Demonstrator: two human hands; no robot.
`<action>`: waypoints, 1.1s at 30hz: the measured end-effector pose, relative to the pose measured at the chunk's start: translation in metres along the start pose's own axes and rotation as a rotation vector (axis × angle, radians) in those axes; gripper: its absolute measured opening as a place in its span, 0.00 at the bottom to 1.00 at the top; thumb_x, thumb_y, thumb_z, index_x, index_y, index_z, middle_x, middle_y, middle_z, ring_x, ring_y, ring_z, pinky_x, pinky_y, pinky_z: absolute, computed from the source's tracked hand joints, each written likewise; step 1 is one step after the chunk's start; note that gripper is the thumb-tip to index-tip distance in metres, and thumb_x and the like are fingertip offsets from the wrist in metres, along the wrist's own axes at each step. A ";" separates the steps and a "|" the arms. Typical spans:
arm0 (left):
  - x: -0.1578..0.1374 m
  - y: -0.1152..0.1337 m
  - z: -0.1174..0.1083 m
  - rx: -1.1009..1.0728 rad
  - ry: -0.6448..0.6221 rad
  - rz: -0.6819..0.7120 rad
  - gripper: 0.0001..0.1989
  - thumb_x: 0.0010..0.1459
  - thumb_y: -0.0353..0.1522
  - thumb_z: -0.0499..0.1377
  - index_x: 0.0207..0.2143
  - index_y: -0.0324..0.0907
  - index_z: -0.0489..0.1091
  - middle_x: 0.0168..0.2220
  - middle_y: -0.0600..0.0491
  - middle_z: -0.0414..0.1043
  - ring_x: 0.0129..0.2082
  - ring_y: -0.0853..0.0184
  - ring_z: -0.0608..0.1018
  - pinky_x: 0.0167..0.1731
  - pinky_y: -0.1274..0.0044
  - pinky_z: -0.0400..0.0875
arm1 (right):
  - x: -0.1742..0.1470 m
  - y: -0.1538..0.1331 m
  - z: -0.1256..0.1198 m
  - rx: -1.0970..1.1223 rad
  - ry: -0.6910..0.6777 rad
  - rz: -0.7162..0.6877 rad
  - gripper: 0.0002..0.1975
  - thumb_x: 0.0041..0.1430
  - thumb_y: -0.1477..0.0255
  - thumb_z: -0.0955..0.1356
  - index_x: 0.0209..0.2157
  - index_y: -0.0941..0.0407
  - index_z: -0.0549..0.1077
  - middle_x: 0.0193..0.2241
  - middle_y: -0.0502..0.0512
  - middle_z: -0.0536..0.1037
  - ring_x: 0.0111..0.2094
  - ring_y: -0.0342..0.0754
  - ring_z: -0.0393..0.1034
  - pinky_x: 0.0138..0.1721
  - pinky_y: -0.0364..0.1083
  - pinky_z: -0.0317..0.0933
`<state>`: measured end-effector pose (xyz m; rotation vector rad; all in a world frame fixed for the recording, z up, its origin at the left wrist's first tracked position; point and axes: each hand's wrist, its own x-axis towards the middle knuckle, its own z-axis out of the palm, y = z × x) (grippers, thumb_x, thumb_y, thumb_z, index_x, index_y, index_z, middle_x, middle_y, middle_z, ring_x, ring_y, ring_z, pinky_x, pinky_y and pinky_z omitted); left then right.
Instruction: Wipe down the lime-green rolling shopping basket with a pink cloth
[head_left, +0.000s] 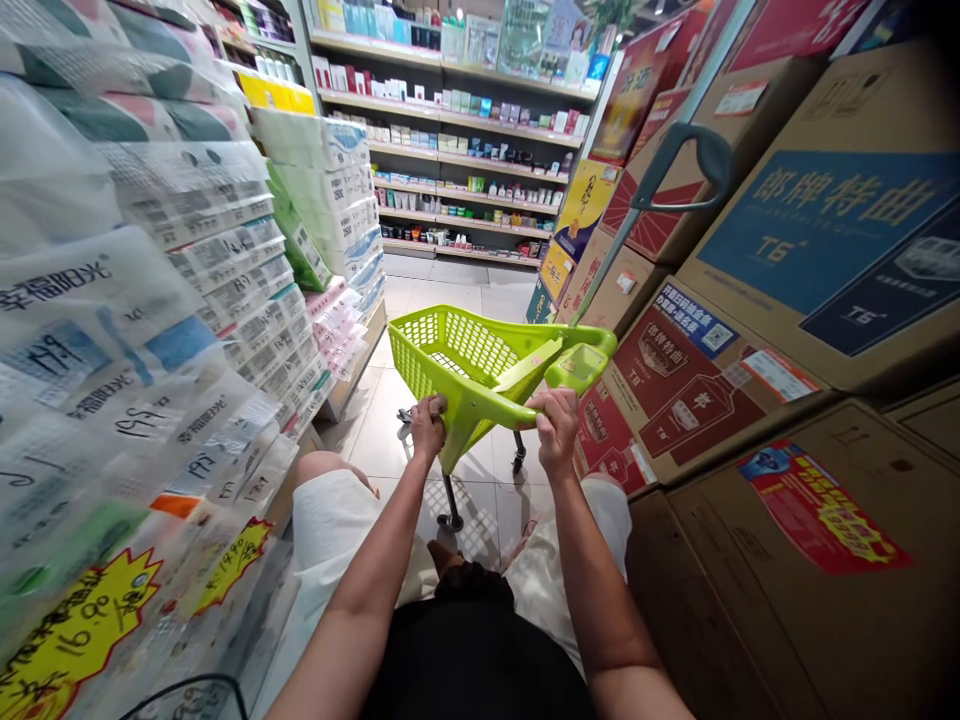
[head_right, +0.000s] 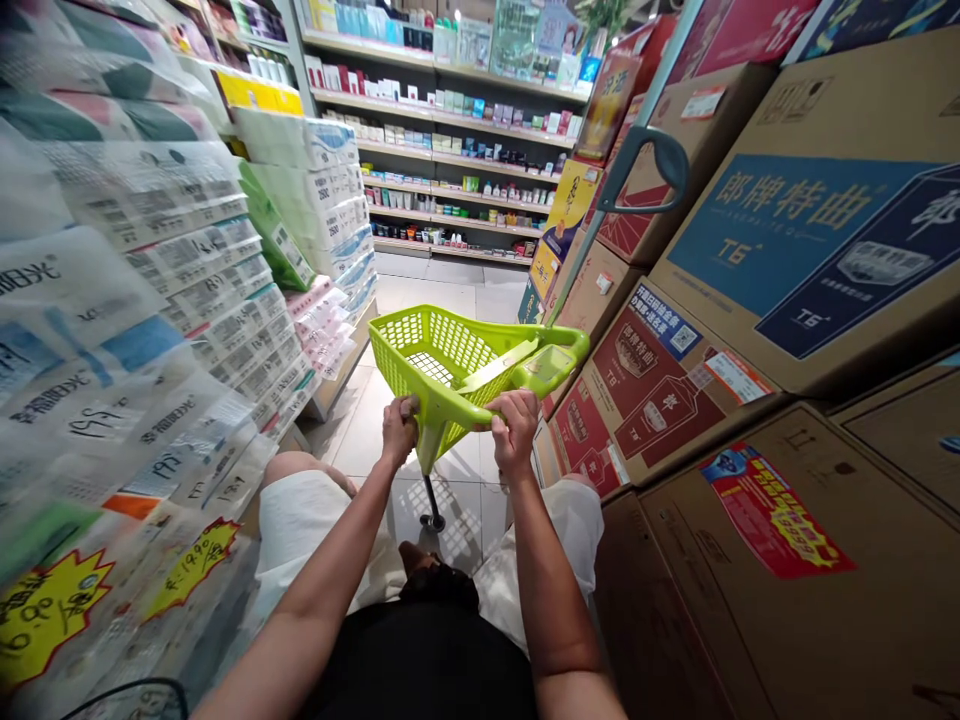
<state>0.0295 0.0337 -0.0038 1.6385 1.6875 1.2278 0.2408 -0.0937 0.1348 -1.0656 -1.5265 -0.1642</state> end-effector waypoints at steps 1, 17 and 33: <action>0.015 0.005 -0.003 0.024 0.021 -0.024 0.21 0.62 0.26 0.52 0.55 0.44 0.72 0.48 0.43 0.70 0.49 0.54 0.76 0.51 0.64 0.73 | 0.001 0.001 -0.001 0.006 -0.010 0.001 0.14 0.65 0.65 0.59 0.28 0.51 0.71 0.29 0.54 0.75 0.39 0.55 0.64 0.45 0.56 0.58; 0.051 0.026 -0.021 0.014 0.195 -0.146 0.16 0.65 0.28 0.53 0.54 0.44 0.70 0.51 0.42 0.68 0.51 0.53 0.75 0.53 0.63 0.71 | 0.000 0.015 -0.019 0.029 0.012 0.042 0.14 0.62 0.64 0.60 0.26 0.51 0.72 0.27 0.52 0.74 0.39 0.54 0.67 0.48 0.56 0.60; -0.003 0.069 -0.026 -0.183 0.047 0.110 0.17 0.60 0.23 0.53 0.49 0.43 0.73 0.48 0.46 0.71 0.51 0.56 0.74 0.59 0.63 0.69 | -0.001 0.018 -0.018 0.060 0.040 0.021 0.15 0.63 0.64 0.60 0.26 0.52 0.72 0.26 0.52 0.74 0.39 0.54 0.68 0.49 0.57 0.60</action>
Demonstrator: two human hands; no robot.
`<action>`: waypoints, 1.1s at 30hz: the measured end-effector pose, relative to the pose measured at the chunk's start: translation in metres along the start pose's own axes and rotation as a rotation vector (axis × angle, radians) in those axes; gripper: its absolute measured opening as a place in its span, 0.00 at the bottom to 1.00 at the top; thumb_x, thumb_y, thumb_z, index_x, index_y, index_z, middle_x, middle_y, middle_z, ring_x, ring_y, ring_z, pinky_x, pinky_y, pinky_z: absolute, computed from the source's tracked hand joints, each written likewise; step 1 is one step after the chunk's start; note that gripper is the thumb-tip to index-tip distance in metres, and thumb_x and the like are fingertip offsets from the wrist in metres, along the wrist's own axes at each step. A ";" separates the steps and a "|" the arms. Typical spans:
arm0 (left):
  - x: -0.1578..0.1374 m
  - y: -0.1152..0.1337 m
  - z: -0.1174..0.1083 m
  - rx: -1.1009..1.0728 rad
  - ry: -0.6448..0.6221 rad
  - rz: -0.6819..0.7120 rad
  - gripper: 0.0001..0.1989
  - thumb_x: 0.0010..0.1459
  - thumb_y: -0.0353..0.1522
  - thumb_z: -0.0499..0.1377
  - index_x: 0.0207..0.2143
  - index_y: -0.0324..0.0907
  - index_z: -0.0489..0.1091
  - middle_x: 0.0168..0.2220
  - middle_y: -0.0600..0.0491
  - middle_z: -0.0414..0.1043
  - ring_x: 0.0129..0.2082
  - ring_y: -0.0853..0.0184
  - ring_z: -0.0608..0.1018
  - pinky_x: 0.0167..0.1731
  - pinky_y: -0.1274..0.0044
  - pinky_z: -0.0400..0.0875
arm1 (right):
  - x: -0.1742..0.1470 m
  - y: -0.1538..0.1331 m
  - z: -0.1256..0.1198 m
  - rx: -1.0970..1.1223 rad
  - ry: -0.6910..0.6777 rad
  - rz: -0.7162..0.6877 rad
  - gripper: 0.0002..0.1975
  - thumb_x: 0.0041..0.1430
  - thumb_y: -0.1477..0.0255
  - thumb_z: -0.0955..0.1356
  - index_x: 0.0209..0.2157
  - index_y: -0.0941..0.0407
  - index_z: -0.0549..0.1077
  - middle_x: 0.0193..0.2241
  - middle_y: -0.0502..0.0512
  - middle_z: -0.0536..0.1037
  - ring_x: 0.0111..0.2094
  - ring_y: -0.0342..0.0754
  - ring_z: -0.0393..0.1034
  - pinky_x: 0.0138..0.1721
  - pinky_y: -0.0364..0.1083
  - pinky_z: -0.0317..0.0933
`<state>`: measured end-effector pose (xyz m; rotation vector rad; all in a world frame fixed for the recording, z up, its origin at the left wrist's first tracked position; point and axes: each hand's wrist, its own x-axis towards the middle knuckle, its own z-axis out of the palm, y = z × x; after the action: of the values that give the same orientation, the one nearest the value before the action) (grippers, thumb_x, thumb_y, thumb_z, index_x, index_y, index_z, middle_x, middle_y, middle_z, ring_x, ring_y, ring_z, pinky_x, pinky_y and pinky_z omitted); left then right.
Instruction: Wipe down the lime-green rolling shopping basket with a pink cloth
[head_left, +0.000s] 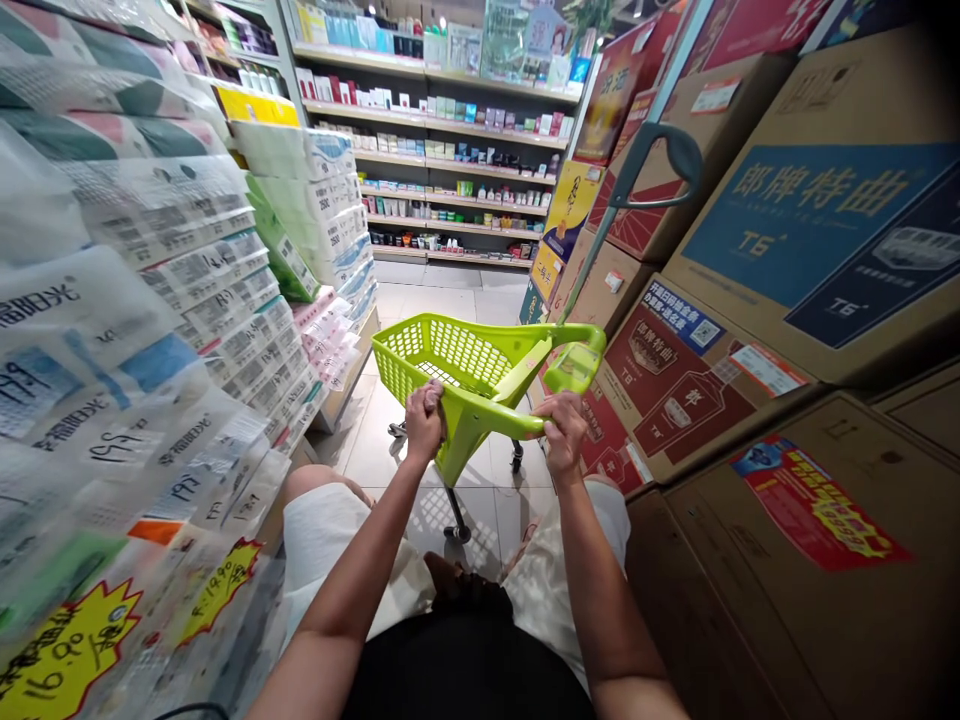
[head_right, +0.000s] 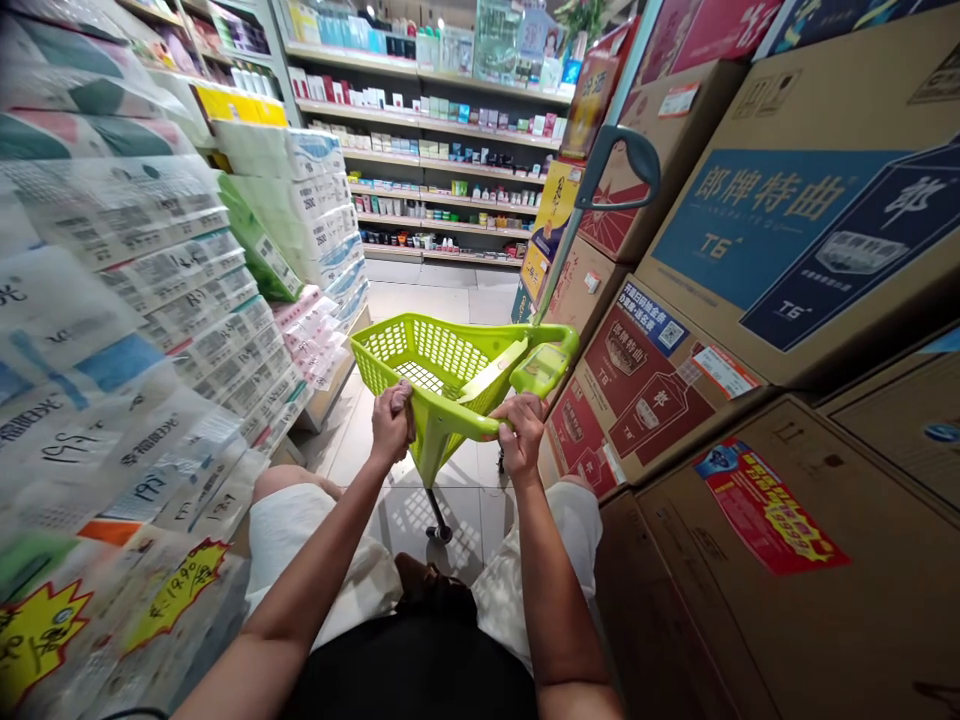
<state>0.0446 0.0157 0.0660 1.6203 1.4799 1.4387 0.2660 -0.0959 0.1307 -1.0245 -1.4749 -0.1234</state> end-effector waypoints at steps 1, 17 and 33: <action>-0.005 0.006 -0.001 -0.024 -0.023 0.051 0.17 0.60 0.24 0.54 0.48 0.44 0.73 0.48 0.46 0.71 0.51 0.57 0.75 0.59 0.64 0.70 | 0.000 -0.001 0.000 0.001 0.001 0.003 0.15 0.63 0.64 0.60 0.26 0.52 0.72 0.26 0.52 0.74 0.39 0.54 0.68 0.49 0.57 0.60; 0.006 0.053 -0.017 0.038 -0.335 0.249 0.16 0.65 0.32 0.58 0.50 0.50 0.81 0.51 0.48 0.71 0.52 0.57 0.74 0.59 0.66 0.73 | -0.001 -0.001 0.001 -0.052 0.012 0.026 0.17 0.64 0.62 0.59 0.26 0.51 0.72 0.26 0.53 0.73 0.40 0.55 0.69 0.49 0.57 0.62; -0.010 0.061 -0.013 0.092 -0.211 0.217 0.21 0.61 0.26 0.57 0.52 0.50 0.80 0.49 0.47 0.69 0.49 0.56 0.76 0.55 0.66 0.73 | -0.015 -0.015 -0.008 -0.297 0.032 -0.044 0.16 0.67 0.72 0.60 0.47 0.49 0.77 0.49 0.57 0.78 0.54 0.57 0.68 0.63 0.64 0.54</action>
<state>0.0572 -0.0137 0.1203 1.9742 1.2991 1.2779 0.2600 -0.1177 0.1271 -1.2217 -1.4776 -0.3979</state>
